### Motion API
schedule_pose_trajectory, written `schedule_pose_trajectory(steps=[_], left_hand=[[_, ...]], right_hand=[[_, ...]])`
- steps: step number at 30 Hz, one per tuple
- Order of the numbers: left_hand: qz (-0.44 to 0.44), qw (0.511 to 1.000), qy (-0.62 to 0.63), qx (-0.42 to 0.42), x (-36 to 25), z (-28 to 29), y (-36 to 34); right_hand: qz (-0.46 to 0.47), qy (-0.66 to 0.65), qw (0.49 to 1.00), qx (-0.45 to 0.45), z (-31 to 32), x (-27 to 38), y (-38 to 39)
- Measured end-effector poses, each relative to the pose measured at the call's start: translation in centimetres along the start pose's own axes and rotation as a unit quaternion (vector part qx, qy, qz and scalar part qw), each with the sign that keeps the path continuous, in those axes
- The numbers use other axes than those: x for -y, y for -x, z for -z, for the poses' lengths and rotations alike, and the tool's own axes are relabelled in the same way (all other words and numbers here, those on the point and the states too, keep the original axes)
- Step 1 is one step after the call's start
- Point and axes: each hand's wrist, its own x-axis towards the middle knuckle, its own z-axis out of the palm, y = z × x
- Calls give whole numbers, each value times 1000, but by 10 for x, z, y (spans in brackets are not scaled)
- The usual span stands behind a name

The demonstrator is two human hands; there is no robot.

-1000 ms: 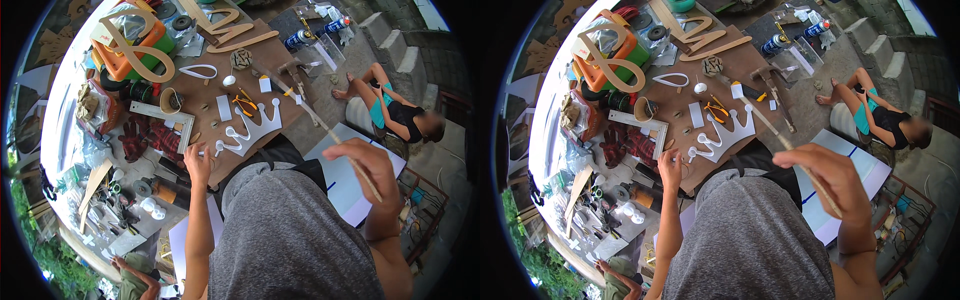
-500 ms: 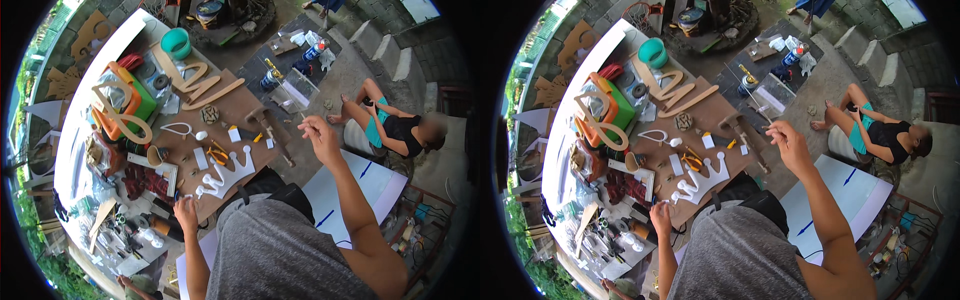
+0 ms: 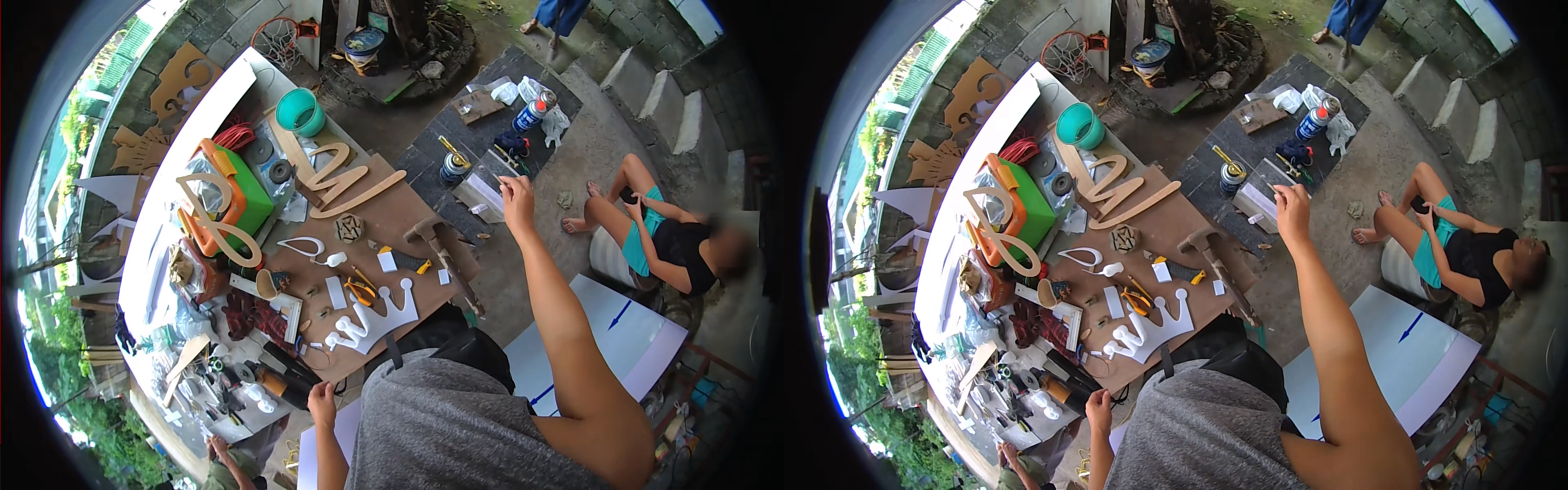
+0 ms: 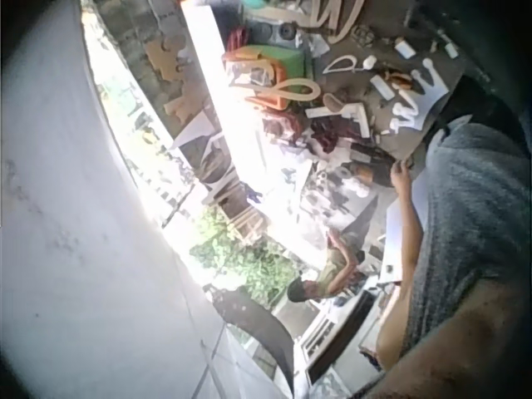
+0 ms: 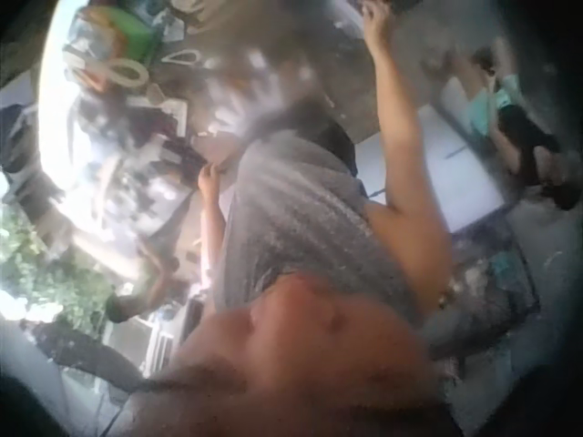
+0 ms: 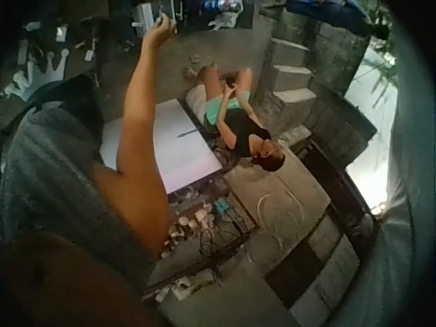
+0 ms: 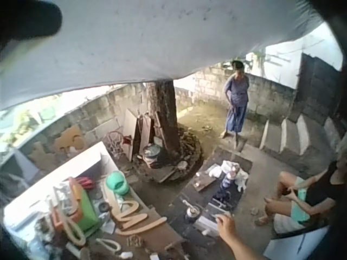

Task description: Applying glue and assembling foam or cardboard components to create a crown-shaped sign on a workbench.

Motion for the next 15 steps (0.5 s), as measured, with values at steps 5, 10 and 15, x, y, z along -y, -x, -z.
schedule_pose_trajectory(steps=[5, 10, 15], left_hand=[[54, 998, 35, 16, -8, -1, 24], [73, 996, 47, 34, -25, -7, 35], [68, 995, 56, 42, -49, -7, 37]], right_hand=[[-34, -37, 998, 23, -14, -9, 0], [-29, -36, 998, 34, -19, -10, 1], [-15, -21, 999, 31, -23, -15, 1]])
